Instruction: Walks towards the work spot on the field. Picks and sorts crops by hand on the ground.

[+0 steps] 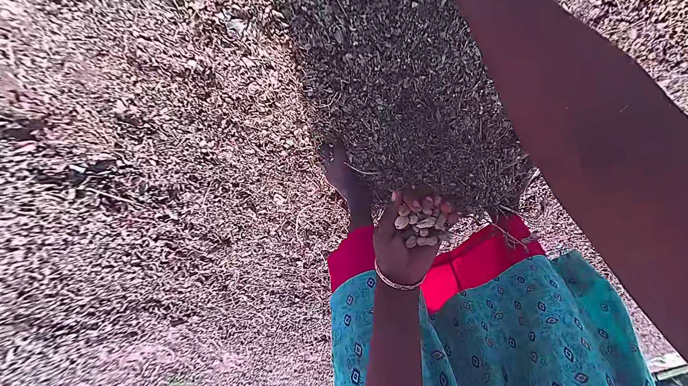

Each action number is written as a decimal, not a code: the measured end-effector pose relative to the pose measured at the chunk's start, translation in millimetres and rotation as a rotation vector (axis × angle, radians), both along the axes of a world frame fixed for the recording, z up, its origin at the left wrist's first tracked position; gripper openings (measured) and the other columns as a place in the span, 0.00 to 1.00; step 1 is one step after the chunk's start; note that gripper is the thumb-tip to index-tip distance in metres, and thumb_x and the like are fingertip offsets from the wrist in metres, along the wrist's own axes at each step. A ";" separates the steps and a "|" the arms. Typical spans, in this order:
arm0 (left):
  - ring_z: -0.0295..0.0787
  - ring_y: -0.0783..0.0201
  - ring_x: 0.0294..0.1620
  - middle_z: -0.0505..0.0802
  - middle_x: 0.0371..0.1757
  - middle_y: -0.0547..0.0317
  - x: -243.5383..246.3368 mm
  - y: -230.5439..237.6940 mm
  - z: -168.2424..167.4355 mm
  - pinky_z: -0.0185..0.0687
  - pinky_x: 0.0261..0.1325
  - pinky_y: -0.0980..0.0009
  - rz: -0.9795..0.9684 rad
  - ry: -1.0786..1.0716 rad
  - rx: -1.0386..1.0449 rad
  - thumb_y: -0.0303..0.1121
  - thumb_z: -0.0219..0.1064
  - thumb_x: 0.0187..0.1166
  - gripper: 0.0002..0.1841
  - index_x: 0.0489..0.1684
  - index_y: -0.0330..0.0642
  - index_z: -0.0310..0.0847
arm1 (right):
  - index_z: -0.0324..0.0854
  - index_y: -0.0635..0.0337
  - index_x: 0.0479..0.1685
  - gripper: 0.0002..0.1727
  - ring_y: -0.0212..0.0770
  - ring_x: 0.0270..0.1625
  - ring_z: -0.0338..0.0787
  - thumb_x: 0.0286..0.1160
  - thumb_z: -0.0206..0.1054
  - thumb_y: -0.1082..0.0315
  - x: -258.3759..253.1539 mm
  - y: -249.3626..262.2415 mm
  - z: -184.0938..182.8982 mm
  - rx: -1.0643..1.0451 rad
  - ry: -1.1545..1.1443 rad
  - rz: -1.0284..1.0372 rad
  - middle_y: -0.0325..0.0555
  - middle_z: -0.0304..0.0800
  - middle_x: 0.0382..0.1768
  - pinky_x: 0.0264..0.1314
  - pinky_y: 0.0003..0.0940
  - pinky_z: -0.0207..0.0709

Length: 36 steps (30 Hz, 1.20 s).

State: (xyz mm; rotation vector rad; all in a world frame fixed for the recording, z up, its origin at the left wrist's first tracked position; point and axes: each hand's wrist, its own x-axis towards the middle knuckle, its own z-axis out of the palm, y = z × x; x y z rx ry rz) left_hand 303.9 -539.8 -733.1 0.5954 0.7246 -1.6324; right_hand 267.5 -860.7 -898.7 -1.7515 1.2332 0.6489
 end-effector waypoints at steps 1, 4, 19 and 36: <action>0.90 0.69 0.31 0.93 0.31 0.65 0.2 -0.3 -1.0 0.89 0.44 0.70 0.001 -0.003 -0.012 0.47 0.64 0.82 0.17 0.27 0.50 0.92 | 0.81 0.59 0.74 0.24 0.66 0.77 0.79 0.76 0.62 0.77 24.9 17.2 0.4 0.046 -0.046 0.124 0.67 0.79 0.74 0.77 0.67 0.67; 0.90 0.69 0.30 0.93 0.31 0.65 2.9 -3.5 -0.3 0.89 0.44 0.69 -0.002 -0.031 -0.007 0.46 0.62 0.84 0.18 0.27 0.49 0.92 | 0.79 0.42 0.80 0.33 0.70 0.89 0.60 0.72 0.67 0.78 58.4 85.7 12.0 0.141 -0.124 0.365 0.51 0.52 0.94 0.76 0.74 0.67; 0.95 0.64 0.44 0.95 0.37 0.61 5.9 -13.0 3.6 0.91 0.53 0.66 0.114 0.026 -0.049 0.45 0.63 0.82 0.16 0.30 0.48 0.92 | 0.61 0.63 0.90 0.42 0.61 0.90 0.63 0.67 0.55 0.91 -159.9 45.2 43.2 -0.086 0.021 -0.434 0.66 0.59 0.89 0.88 0.56 0.61; 0.95 0.65 0.43 0.96 0.37 0.62 5.2 -11.2 5.6 0.92 0.52 0.66 0.121 0.015 -0.054 0.47 0.64 0.81 0.17 0.30 0.48 0.94 | 0.74 0.67 0.80 0.34 0.57 0.84 0.75 0.71 0.50 0.92 -118.1 55.8 34.4 0.047 -0.194 -0.336 0.62 0.73 0.83 0.85 0.52 0.67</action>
